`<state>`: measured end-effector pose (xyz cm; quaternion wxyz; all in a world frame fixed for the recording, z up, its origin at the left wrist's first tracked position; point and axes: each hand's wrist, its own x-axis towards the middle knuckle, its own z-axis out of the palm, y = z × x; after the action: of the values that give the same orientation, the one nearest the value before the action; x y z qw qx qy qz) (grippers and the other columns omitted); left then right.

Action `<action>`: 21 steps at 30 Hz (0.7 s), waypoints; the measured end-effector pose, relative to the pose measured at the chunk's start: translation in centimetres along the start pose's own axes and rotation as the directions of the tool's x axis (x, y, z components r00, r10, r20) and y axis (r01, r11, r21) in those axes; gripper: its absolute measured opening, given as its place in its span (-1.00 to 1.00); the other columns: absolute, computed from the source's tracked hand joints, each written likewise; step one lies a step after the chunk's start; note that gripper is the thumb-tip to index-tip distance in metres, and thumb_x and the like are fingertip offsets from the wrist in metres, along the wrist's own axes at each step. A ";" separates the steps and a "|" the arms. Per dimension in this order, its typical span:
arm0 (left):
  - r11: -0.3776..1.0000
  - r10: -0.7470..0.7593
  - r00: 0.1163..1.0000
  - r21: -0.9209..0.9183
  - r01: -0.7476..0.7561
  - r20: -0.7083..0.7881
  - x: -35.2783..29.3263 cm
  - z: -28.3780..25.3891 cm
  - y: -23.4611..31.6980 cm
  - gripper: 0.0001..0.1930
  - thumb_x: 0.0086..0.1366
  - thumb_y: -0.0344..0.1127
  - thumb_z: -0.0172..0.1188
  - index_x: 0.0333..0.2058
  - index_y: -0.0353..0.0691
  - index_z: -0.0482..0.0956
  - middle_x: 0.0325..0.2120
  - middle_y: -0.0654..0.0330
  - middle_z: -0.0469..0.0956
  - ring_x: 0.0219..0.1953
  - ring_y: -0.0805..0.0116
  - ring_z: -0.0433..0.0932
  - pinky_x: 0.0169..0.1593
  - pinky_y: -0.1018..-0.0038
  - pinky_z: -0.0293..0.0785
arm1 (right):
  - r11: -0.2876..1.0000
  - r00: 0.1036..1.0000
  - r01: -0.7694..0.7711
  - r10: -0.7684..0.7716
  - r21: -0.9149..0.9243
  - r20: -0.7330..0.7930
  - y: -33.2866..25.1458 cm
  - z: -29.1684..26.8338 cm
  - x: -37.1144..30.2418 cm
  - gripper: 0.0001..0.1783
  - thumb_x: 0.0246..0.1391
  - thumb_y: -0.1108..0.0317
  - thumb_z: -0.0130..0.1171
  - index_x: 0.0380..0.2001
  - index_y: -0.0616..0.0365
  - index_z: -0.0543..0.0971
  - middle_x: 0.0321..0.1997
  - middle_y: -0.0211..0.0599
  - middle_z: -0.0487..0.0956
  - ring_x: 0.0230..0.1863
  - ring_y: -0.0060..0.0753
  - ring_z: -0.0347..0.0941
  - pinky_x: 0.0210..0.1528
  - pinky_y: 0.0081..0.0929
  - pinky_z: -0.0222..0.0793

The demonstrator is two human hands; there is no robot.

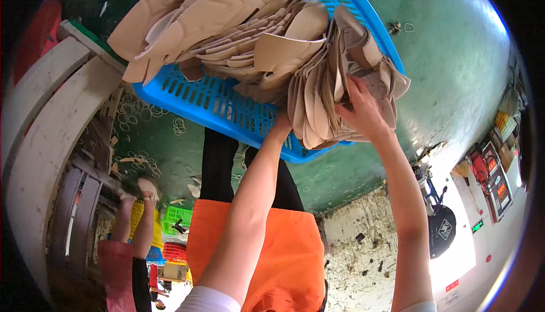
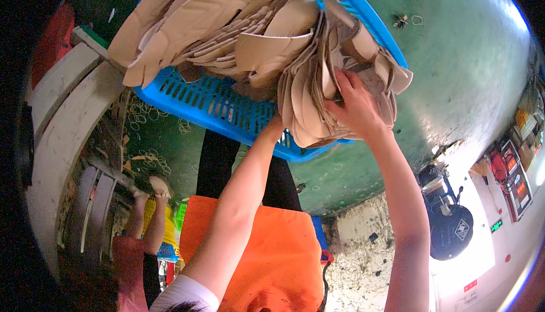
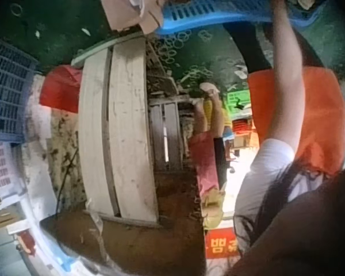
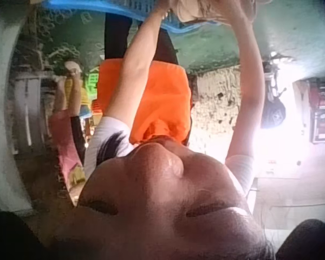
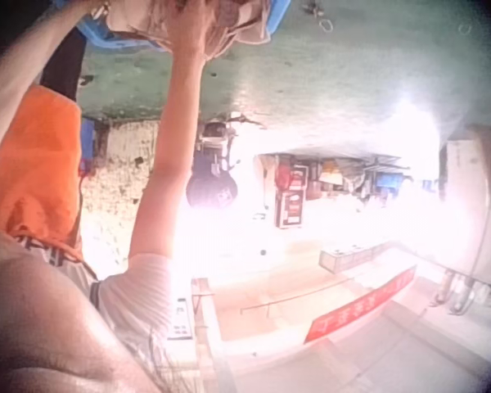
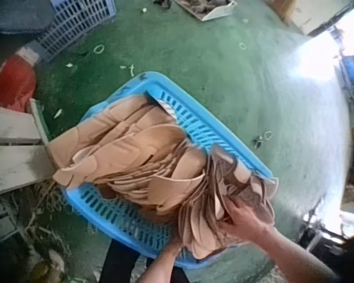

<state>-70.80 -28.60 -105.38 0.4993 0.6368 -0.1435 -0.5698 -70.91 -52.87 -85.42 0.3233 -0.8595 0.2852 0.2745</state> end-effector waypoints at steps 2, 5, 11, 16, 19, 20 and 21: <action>0.866 -0.237 0.964 -0.424 0.264 0.117 -0.4 5.8 9.9 -0.42 0.24 -0.08 -0.03 0.18 -0.16 0.08 0.15 0.15 0.17 0.23 0.28 0.04 0.24 0.36 -0.01 | 0.976 0.996 -0.090 0.093 0.198 -0.008 5.6 -0.4 -3.3 -0.25 -0.12 0.15 0.16 0.14 0.16 0.16 0.05 0.06 0.28 0.11 0.12 0.16 0.13 -0.22 0.10; 0.067 -0.411 0.869 -0.941 0.332 0.277 -0.9 5.0 12.4 -0.53 0.28 -0.12 -0.08 0.11 -0.18 0.20 0.07 0.19 0.28 0.06 0.32 0.32 0.08 0.37 0.31 | 0.921 0.994 -0.112 0.109 0.374 0.029 5.0 -0.8 -2.0 -0.22 -0.05 0.03 0.10 0.18 0.14 0.10 0.11 0.11 0.24 0.19 0.01 0.11 0.17 -0.29 0.04; 0.584 -0.434 0.900 -0.752 0.305 0.027 -0.9 5.1 12.9 -0.52 0.28 -0.10 -0.09 0.10 -0.20 0.18 0.04 0.18 0.31 0.05 0.36 0.33 0.09 0.38 0.29 | 0.936 0.991 -0.106 0.070 0.335 0.118 3.3 -1.5 -1.0 -0.19 0.00 -0.07 0.05 0.18 0.24 0.10 0.15 0.06 0.24 0.20 -0.14 0.15 0.21 -0.39 -0.01; 0.383 -0.314 0.945 -0.898 0.217 0.094 -2.0 8.8 20.7 -0.37 0.25 0.12 -0.13 0.18 -0.10 0.05 0.14 0.23 0.17 0.15 0.35 0.20 0.17 0.37 0.16 | 0.713 0.908 -0.418 0.351 0.564 0.229 1.4 -5.5 -1.8 -0.14 -0.04 -0.09 0.10 0.15 0.33 0.13 0.14 -0.06 0.29 0.18 -0.31 0.15 0.20 -0.45 0.00; -0.058 -0.303 0.923 -0.971 0.232 0.238 -1.8 8.2 22.9 -0.33 0.24 0.21 -0.19 0.21 -0.05 -0.01 0.18 0.28 0.11 0.19 0.34 0.12 0.19 0.37 0.11 | 0.760 0.924 -0.383 0.316 0.525 0.217 2.7 -7.5 -1.7 -0.19 -0.08 -0.06 0.15 0.11 0.28 0.21 0.04 -0.07 0.40 0.08 -0.28 0.29 0.10 -0.45 0.15; -0.059 -0.305 0.922 -0.971 0.232 0.239 -1.6 7.8 22.4 -0.33 0.24 0.21 -0.19 0.21 -0.05 -0.01 0.18 0.28 0.11 0.19 0.34 0.12 0.19 0.37 0.11 | 0.759 0.923 -0.385 0.317 0.525 0.219 2.9 -7.3 -1.2 -0.19 -0.08 -0.06 0.15 0.11 0.28 0.21 0.04 -0.07 0.40 0.08 -0.28 0.29 0.10 -0.45 0.15; 0.004 -0.333 0.910 -0.965 0.262 0.246 -1.4 7.8 21.4 -0.34 0.25 0.18 -0.20 0.21 -0.06 -0.02 0.18 0.26 0.09 0.20 0.34 0.11 0.20 0.37 0.09 | 0.794 0.924 -0.376 0.281 0.478 0.260 2.9 -7.2 -1.0 -0.21 -0.08 -0.06 0.15 0.11 0.24 0.23 0.02 -0.07 0.41 0.04 -0.28 0.33 0.07 -0.44 0.19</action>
<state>-69.71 -41.07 -86.29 0.6665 0.1598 0.4291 -0.5883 -71.49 -59.50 -81.37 0.5140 -0.6493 0.4644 0.3140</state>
